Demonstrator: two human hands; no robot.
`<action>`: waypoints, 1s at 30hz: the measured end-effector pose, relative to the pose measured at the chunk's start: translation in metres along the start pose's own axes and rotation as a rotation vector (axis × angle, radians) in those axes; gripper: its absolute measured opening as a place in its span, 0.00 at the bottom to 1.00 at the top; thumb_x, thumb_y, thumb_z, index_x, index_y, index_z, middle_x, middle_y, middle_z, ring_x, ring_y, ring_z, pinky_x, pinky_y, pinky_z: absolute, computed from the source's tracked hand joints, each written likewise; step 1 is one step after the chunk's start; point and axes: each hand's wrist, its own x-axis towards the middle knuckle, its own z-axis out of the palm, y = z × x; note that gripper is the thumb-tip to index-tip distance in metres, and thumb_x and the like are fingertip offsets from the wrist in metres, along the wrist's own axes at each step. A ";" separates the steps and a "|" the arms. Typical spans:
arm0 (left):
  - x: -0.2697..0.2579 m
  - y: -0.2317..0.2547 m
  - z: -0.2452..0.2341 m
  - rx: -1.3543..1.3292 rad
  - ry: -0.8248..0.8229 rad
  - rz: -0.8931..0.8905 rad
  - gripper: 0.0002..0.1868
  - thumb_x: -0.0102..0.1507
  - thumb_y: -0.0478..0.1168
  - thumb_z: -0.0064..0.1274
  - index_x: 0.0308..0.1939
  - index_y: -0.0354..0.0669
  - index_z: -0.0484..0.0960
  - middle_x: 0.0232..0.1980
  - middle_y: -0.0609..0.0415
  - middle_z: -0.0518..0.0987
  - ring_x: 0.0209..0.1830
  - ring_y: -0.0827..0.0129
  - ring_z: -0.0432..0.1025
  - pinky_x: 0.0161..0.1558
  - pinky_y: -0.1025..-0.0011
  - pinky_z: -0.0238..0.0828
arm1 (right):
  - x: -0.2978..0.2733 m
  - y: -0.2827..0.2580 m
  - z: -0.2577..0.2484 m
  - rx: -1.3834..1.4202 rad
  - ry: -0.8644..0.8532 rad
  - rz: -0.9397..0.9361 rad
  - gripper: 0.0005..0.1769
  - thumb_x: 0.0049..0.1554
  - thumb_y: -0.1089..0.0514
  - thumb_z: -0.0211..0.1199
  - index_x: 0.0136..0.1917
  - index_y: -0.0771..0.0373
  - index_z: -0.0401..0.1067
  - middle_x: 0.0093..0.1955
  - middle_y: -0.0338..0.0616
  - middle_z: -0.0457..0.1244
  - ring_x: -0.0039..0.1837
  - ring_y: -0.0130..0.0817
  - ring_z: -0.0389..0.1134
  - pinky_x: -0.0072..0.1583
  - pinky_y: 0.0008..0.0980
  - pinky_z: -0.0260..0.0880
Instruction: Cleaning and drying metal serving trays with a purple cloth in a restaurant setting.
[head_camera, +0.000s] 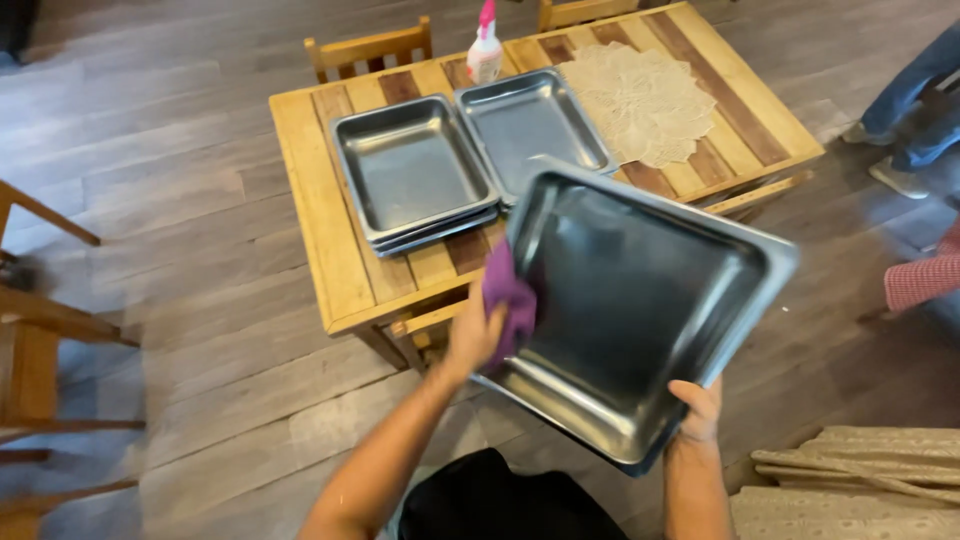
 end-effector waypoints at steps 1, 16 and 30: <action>-0.014 -0.013 0.014 0.000 -0.004 0.006 0.35 0.66 0.42 0.52 0.76 0.47 0.58 0.46 0.32 0.82 0.43 0.36 0.78 0.45 0.49 0.75 | 0.003 0.006 -0.025 0.001 0.003 -0.007 0.38 0.42 0.63 0.57 0.68 0.71 0.64 0.54 0.51 0.66 0.52 0.41 0.70 0.54 0.36 0.73; 0.077 0.093 0.043 -0.259 0.089 0.274 0.27 0.65 0.40 0.54 0.68 0.39 0.68 0.52 0.36 0.83 0.54 0.46 0.80 0.54 0.58 0.76 | -0.017 -0.020 -0.089 -0.139 -0.024 0.074 0.39 0.41 0.62 0.61 0.67 0.71 0.63 0.51 0.48 0.64 0.50 0.38 0.66 0.51 0.36 0.70; -0.018 -0.072 0.170 -0.908 0.228 -0.282 0.18 0.70 0.40 0.51 0.63 0.40 0.74 0.53 0.47 0.81 0.50 0.59 0.76 0.53 0.59 0.74 | 0.012 0.033 -0.096 -0.013 0.148 -0.317 0.43 0.44 0.66 0.57 0.74 0.71 0.59 0.61 0.49 0.60 0.60 0.39 0.63 0.62 0.34 0.67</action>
